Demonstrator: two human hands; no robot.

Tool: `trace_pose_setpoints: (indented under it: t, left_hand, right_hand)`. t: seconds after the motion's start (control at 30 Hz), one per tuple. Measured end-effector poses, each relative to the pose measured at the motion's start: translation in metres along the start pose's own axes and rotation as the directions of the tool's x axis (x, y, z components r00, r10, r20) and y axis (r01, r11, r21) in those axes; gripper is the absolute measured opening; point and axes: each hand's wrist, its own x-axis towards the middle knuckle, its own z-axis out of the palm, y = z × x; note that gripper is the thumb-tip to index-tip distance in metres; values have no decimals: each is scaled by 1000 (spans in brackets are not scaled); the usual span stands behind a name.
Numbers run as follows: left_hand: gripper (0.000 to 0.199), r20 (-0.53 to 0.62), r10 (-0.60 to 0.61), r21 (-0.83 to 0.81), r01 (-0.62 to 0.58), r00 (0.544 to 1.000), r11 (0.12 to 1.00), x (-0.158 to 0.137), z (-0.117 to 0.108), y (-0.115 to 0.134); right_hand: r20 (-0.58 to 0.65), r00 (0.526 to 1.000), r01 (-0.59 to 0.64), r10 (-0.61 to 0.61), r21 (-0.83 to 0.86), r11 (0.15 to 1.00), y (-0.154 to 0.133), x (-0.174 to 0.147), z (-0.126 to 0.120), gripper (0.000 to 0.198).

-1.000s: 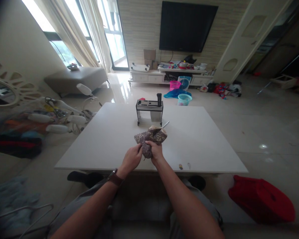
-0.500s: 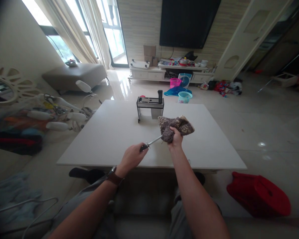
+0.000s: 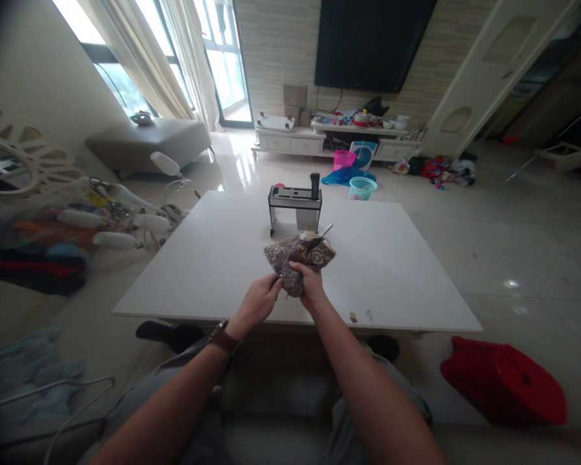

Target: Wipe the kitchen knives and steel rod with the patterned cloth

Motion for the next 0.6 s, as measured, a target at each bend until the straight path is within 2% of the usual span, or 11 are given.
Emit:
trace_pose_setpoints:
  t: [0.13,0.27,0.43,0.6]
  left_hand:
    - [27,9,-3,-27,3,1000,1000,2,0,-3]
    - [24,18,23,-38,-22,1000,999,4,1,-2]
    - [29,25,62,-38,-61,998,997,4,1,4]
    - [28,74,85,90,-91,994,992,-3,-3,9]
  right_hand:
    - [-40,997,59,-60,-18,998,15,-9,9,36]
    - [-105,989,99,-101,-18,995,9,-5,10,35]
    - [-163,976,151,-146,21,988,-11,8,7,38]
    - [-209,965,184,-161,100,978,-44,34,-17,32]
